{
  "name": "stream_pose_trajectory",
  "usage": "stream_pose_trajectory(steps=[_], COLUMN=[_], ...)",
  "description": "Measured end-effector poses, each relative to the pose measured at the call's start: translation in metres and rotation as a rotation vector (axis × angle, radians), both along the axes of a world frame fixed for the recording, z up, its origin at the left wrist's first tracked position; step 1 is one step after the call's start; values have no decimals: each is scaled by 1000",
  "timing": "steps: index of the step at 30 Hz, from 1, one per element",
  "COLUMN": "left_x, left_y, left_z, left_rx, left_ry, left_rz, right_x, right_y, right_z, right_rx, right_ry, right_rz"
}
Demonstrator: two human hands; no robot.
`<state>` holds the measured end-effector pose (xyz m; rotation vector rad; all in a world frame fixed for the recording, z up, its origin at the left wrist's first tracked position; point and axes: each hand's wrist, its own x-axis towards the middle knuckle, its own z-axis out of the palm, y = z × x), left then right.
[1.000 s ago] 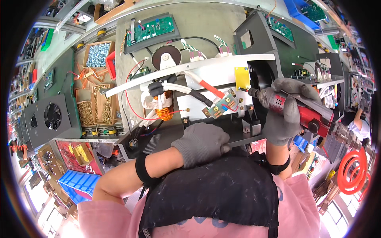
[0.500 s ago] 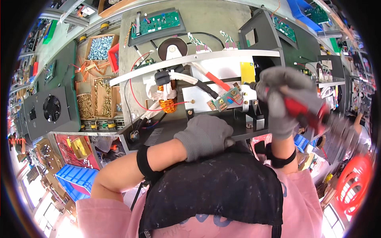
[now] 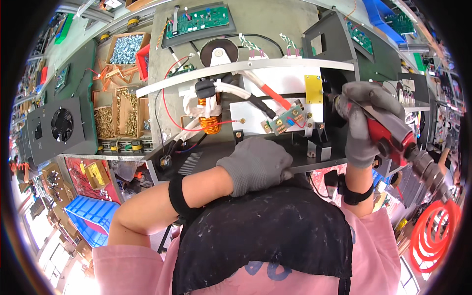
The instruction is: Assembling internal components into a metal inverter housing using a power screwdriver.
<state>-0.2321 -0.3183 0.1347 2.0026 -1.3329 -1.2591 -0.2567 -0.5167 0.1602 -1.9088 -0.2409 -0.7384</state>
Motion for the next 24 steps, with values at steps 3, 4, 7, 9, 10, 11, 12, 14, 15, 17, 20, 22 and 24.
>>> stream_pose_trajectory(steps=[3, 4, 7, 9, 10, 11, 12, 14, 15, 17, 20, 22, 24], left_x=[2, 2, 1, 0, -1, -2, -2, 2, 6, 15, 32, 32, 32], left_y=[-2, -3, -3, -1, -1, 0, 0, -3, -5, -11, -16, -23, -26], left_z=[0, 0, -1, -3, -4, -4, -5, -3, -2, 3, 10, 12, 10], left_rx=[43, 71, 51, 30, 9, 7, -36, -81, -172, -264, -100, -135, -261], left_ry=[27, 40, 20, 23, 21, 21, 8, -12, 3, 13, 1043, 1145, 1317], left_rz=[-11, -16, -11, -4, 11, 8, 39, 67, 213, 352, 912, 992, 1056], right_x=[-3, -2, -6, -7, -7, -7, -7, -9, -11, -15, -20, -23, -24], right_y=[-1, -6, -11, -14, -14, -15, -15, -14, -12, -8, 1, 7, 10], right_z=[-1, 0, 2, 3, 4, 5, 7, 14, 19, 29, 42, 49, 53], right_rx=[234, 207, 320, 271, 251, 247, 231, 297, 291, 376, 460, 556, 444], right_ry=[-67, -93, -106, -110, -89, -70, -72, -79, -81, -89, -59, -76, -57], right_rz=[-56, -36, 47, 38, 27, 20, 14, 50, 54, 75, 173, 282, 236])
